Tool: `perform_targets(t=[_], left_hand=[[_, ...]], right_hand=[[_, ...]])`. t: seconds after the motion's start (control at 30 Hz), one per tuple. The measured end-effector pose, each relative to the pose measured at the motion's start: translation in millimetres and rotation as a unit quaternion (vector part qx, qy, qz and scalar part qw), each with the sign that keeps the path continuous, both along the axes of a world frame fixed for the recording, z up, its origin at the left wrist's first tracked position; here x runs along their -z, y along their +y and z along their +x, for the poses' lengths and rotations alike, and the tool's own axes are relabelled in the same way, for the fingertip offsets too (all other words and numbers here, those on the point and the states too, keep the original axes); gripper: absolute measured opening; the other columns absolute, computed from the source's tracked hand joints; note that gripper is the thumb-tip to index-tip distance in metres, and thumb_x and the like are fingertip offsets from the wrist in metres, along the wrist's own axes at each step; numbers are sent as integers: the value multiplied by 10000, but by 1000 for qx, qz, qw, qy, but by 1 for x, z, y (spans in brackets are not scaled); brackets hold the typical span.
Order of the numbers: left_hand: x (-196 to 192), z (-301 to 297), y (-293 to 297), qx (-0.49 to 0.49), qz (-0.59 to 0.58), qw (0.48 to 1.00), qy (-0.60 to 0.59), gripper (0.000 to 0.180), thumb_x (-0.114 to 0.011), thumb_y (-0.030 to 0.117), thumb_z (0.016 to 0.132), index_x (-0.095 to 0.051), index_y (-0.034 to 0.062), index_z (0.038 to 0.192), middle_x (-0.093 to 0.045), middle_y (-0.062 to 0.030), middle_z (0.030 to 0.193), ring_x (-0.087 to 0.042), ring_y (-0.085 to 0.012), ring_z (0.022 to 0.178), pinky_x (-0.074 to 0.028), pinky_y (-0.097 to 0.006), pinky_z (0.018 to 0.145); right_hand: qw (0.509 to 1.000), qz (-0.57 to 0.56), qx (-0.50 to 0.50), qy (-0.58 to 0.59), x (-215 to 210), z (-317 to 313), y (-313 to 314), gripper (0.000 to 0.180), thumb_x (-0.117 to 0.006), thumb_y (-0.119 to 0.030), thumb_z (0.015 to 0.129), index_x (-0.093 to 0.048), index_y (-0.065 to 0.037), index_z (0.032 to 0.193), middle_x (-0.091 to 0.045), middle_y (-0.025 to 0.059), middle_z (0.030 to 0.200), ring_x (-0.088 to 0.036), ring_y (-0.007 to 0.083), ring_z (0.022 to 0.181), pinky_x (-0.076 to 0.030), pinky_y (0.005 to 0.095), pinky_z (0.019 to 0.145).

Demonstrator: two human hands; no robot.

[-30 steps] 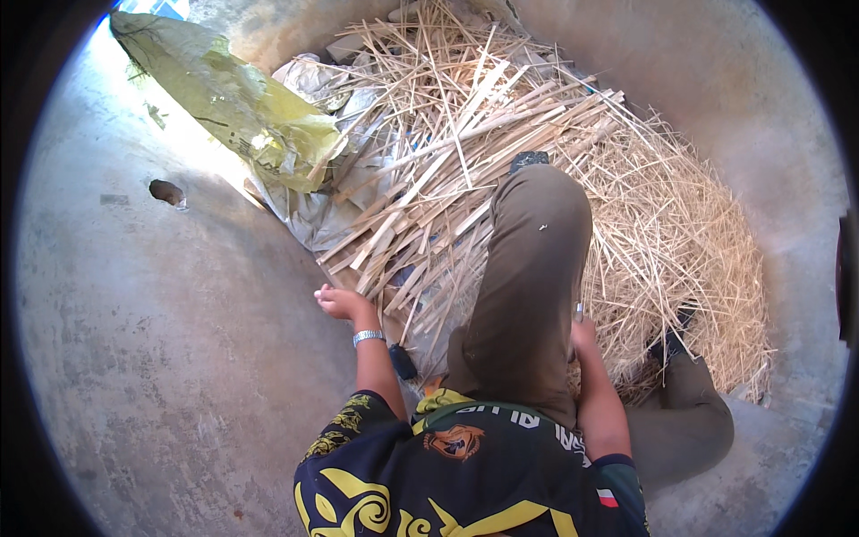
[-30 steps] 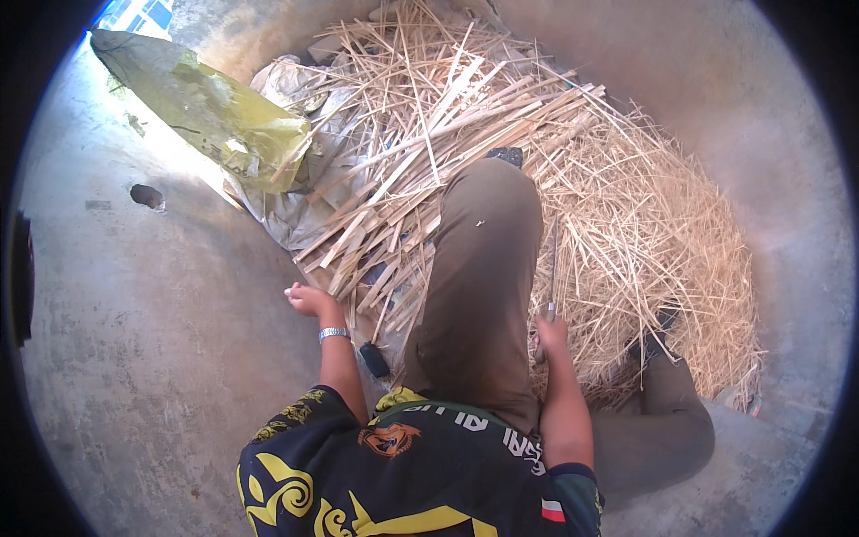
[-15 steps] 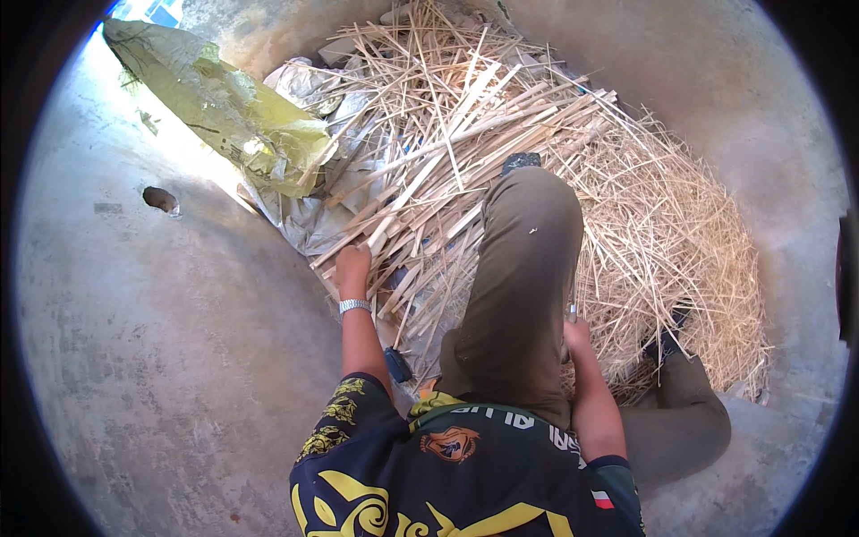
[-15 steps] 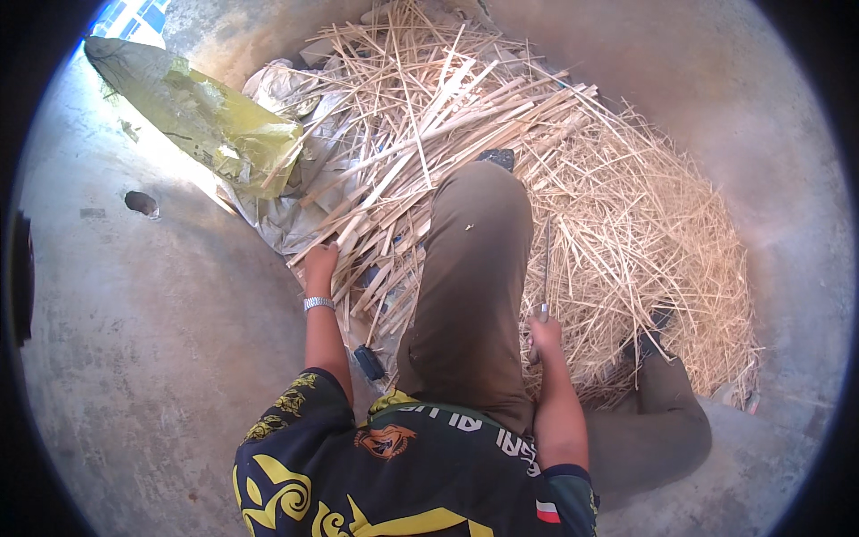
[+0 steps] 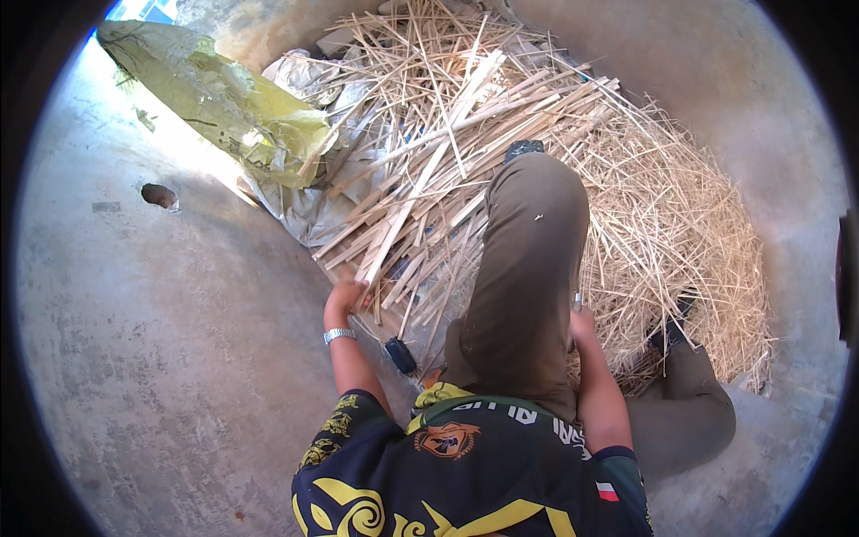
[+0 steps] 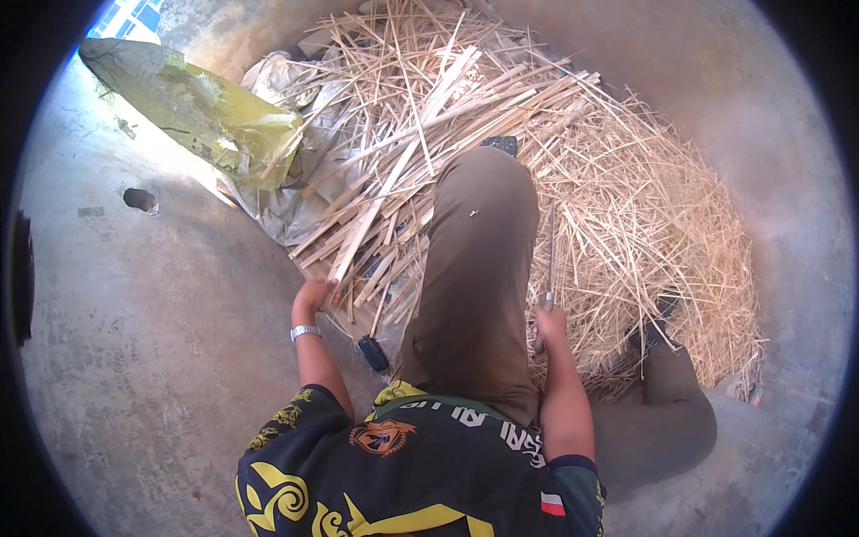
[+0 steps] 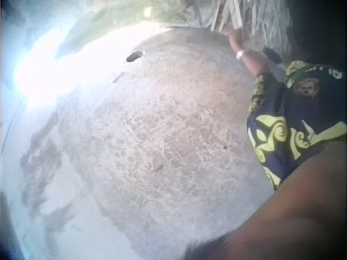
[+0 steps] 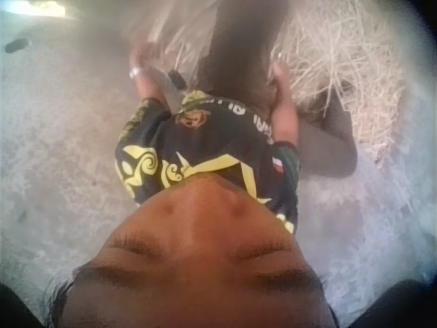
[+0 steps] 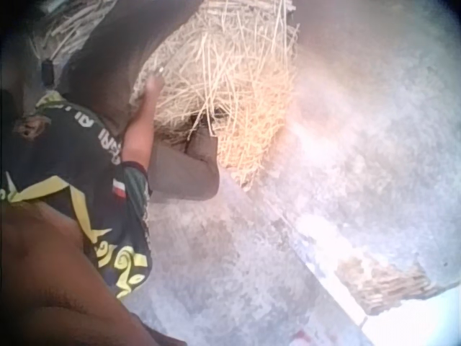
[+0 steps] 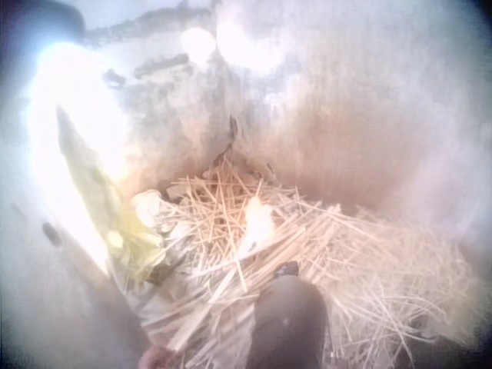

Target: The person sits cross-legged on a concrete floor and uses a large knife to split long, thin wooden sticks into smaller pieces. They hold each stick with their left hand and strike it with the knife in their right hand, dropping the resulting pieces onto a growing pile on the floor.

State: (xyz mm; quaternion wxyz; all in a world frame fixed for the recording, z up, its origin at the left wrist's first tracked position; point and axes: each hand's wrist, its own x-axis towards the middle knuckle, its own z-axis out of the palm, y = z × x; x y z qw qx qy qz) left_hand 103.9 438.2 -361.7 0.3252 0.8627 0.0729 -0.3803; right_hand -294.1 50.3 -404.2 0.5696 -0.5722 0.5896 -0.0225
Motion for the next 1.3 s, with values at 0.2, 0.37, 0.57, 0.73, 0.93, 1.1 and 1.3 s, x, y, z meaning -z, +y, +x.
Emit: perform_targets(t=[0.2,0.37,0.57,0.73,0.93,1.1,1.3], left_hand=[[-52,-11,-1,22,77,995,-66,362,-700,317,947,-719,-43,923,-708,-103,670,-709,-179,657,-535,-357,629],[-136,4,-5,100,100,967,-213,332,-711,316,918,-723,-8,848,-708,-105,674,-694,-177,638,-515,-354,609],[-250,-23,-19,105,131,945,-282,310,-740,300,885,-720,-1,811,-688,-113,652,-638,-202,582,-495,-383,601],[-291,-40,-12,96,205,906,-358,283,-769,303,867,-730,23,853,-682,-161,713,-650,-319,644,-498,-418,629],[-325,-51,-7,81,259,858,-436,265,-763,316,871,-741,56,920,-696,-185,821,-675,-351,742,-504,-437,660],[-372,-67,-13,61,273,840,-465,235,-734,316,893,-745,85,938,-705,-168,846,-682,-364,779,-508,-440,669],[-455,-78,-32,112,312,747,-577,209,-711,277,903,-730,71,931,-702,-158,852,-676,-364,786,-505,-445,673]], right_hand=[[1000,-5,-1,24,-7,6,-1,207,-656,-172,865,-618,27,903,-570,93,593,-553,190,441,-457,365,438],[999,-33,-3,37,0,4,-1,240,-675,-181,855,-621,48,904,-595,105,612,-562,196,449,-472,365,451],[998,42,32,24,23,0,-7,198,-660,-168,913,-600,-2,824,-587,89,646,-543,181,453,-451,357,441],[999,45,29,12,18,2,-7,190,-675,-156,885,-602,15,848,-581,89,642,-552,189,463,-462,358,444],[998,45,37,10,28,-1,-8,179,-681,-143,847,-604,19,851,-577,94,640,-557,198,464,-480,374,436],[998,43,36,30,26,2,-7,177,-690,-136,829,-611,21,859,-585,103,646,-562,204,464,-491,385,431],[999,41,26,17,18,4,-6,196,-688,-132,832,-614,44,877,-598,113,664,-570,209,471,-493,378,449]])
